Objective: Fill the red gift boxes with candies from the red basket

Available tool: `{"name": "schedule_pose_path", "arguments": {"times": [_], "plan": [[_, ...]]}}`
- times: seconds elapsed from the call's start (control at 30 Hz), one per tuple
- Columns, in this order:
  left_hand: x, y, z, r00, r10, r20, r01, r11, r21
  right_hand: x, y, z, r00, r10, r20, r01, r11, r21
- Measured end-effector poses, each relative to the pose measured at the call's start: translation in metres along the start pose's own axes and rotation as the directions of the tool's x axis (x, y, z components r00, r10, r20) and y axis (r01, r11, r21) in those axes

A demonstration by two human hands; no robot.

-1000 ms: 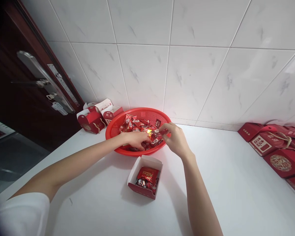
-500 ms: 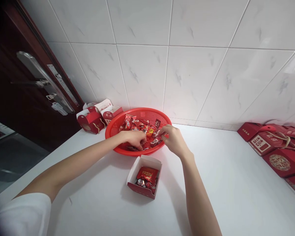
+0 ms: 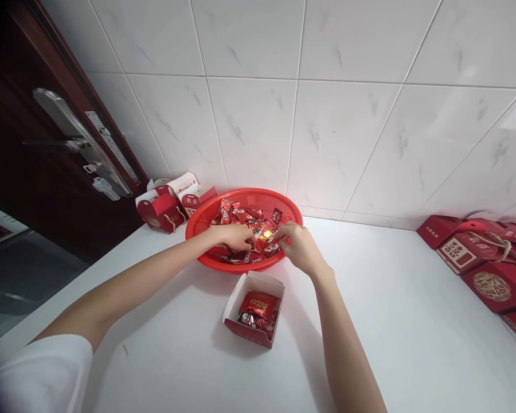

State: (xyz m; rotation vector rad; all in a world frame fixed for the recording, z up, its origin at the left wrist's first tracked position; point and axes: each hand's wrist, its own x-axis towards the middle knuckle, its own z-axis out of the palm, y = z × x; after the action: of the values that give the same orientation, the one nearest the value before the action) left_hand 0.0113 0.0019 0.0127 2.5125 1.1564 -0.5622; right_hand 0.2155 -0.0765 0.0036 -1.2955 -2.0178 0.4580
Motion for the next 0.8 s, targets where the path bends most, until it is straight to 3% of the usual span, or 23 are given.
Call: {"name": "schedule_pose_path", "arguments": {"times": [0.27,0.43,0.57,0.8], "plan": [[-0.001,0.000,0.003,0.997,0.049,0.057,-0.050,0.998,0.024,0.001,-0.001,0.001,1.000,0.020,0.019,-0.021,1.000,0.019],[-0.004,-0.006,0.002,0.996,0.012,-0.094,-0.019,0.997,-0.073,0.001,-0.001,0.001,1.000,0.017,0.022,-0.018,0.999,0.031],[-0.007,-0.015,0.000,0.980,0.030,-0.194,-0.067,0.980,-0.185,0.001,0.001,0.002,1.000,0.006,0.017,-0.006,1.000,0.020],[-0.010,-0.023,0.001,0.982,0.042,-0.183,-0.081,0.973,-0.215,0.001,0.004,0.000,1.000,0.014,0.013,-0.015,1.000,0.021]]}}
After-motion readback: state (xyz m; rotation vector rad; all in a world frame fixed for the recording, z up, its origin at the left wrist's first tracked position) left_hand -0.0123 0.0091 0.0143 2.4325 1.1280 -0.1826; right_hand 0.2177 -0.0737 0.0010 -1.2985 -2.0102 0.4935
